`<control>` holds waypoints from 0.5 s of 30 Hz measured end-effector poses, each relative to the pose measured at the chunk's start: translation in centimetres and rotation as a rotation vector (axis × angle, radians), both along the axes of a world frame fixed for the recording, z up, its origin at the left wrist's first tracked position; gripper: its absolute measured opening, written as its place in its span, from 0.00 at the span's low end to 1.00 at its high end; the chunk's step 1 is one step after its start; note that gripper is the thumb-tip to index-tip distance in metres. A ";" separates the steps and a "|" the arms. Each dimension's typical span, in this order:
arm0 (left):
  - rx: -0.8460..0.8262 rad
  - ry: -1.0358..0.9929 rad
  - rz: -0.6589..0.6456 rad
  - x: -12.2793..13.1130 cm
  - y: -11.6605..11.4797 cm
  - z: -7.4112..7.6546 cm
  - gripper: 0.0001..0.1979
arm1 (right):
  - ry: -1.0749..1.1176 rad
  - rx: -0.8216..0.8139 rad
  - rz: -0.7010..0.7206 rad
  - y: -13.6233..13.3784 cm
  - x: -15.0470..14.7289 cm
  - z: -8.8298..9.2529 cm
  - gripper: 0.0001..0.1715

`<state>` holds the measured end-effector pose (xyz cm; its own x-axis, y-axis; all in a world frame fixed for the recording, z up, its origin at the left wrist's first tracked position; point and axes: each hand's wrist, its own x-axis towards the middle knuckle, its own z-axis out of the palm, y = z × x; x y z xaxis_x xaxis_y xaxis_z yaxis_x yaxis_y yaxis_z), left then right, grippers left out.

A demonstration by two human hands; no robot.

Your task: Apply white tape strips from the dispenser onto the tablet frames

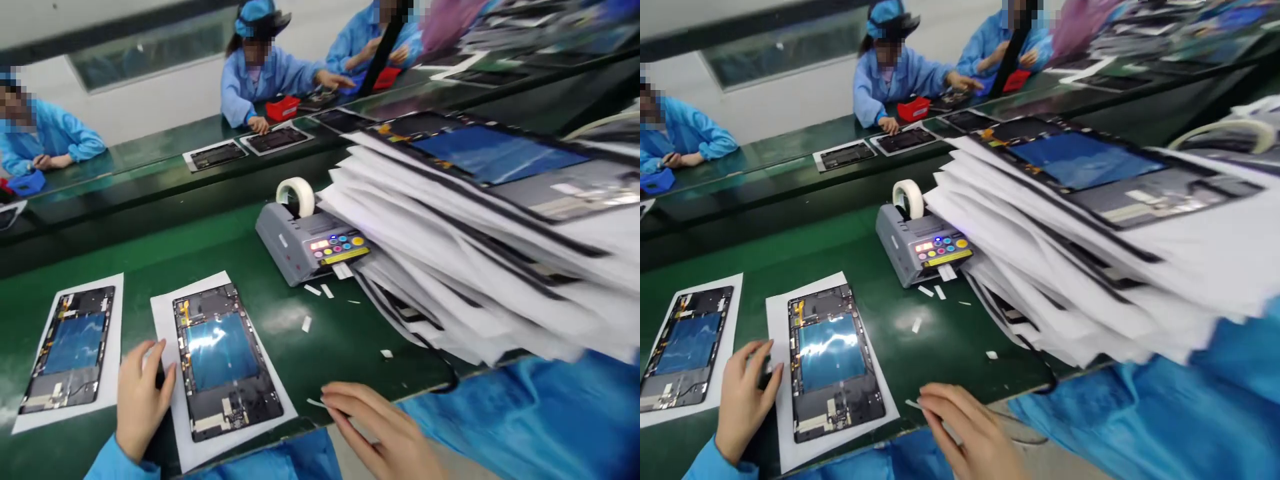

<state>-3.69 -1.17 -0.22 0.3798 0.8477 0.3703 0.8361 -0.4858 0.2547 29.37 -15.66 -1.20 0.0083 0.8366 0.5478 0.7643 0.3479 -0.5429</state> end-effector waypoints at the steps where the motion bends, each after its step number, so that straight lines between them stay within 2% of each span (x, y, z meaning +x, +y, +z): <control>1: 0.024 0.028 -0.031 0.1 0.6 0.3 0.17 | 0.007 -0.028 0.060 1.0 -0.4 0.6 0.10; 4: 0.009 0.115 -0.186 1.0 2.8 0.7 0.15 | 0.014 -0.090 0.218 5.4 -2.3 2.6 0.11; 7: -0.044 0.171 -0.299 2.1 5.0 0.3 0.15 | 0.014 -0.104 0.295 11.2 -4.8 3.3 0.10; 11: -0.090 0.175 -0.326 2.8 6.5 -0.9 0.18 | 0.034 -0.100 0.296 17.7 -7.4 1.4 0.08; 13: -0.112 0.174 -0.320 2.8 6.4 -1.3 0.19 | 0.057 -0.067 0.258 19.4 -8.0 0.0 0.08; 15: -0.139 0.187 -0.308 2.8 6.1 -1.4 0.19 | 0.086 -0.033 0.227 19.9 -8.3 -1.0 0.09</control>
